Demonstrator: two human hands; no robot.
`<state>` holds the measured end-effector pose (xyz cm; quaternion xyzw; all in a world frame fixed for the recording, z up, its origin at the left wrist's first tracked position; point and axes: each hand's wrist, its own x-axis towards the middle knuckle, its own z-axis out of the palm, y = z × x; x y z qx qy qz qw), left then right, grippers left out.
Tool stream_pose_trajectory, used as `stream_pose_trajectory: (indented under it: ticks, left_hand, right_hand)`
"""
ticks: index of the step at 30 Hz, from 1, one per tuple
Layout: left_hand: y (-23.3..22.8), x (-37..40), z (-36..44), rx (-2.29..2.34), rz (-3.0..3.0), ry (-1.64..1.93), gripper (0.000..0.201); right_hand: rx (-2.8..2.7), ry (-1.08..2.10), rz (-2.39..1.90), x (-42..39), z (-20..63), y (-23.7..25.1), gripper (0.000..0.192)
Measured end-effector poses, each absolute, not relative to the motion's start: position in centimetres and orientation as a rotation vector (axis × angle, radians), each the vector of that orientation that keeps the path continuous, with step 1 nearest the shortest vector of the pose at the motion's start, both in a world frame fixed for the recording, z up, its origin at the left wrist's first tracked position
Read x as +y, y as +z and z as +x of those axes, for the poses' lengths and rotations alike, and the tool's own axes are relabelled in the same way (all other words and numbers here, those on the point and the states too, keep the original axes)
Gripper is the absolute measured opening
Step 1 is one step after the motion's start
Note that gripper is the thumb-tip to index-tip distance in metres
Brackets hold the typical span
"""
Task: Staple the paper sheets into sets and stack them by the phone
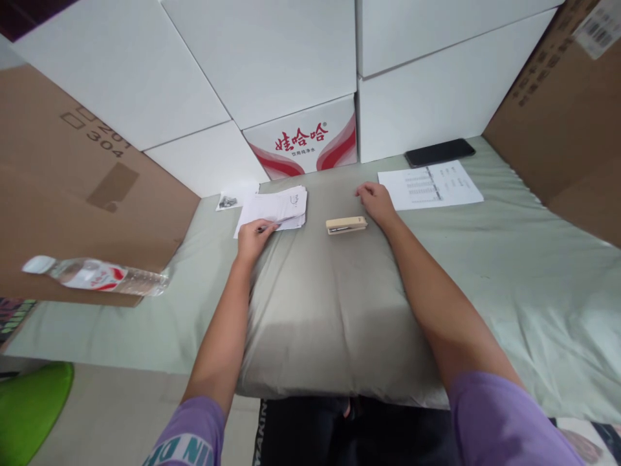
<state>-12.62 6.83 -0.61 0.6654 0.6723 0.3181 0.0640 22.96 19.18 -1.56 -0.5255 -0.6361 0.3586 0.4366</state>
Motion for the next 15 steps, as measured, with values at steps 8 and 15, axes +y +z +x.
stream_pose_trajectory:
  ticks: [8,15]
  left_hand:
    - [-0.9,8.0,-12.6,2.113,2.189,0.901,0.036]
    - [0.4,7.3,-12.7,2.027,2.186,0.906,0.036]
  right_hand:
    - [-1.581,0.885,-1.294,19.0,22.9,-1.3,0.02]
    - [-1.583,0.88,-1.291,19.1,23.0,-1.6,0.021]
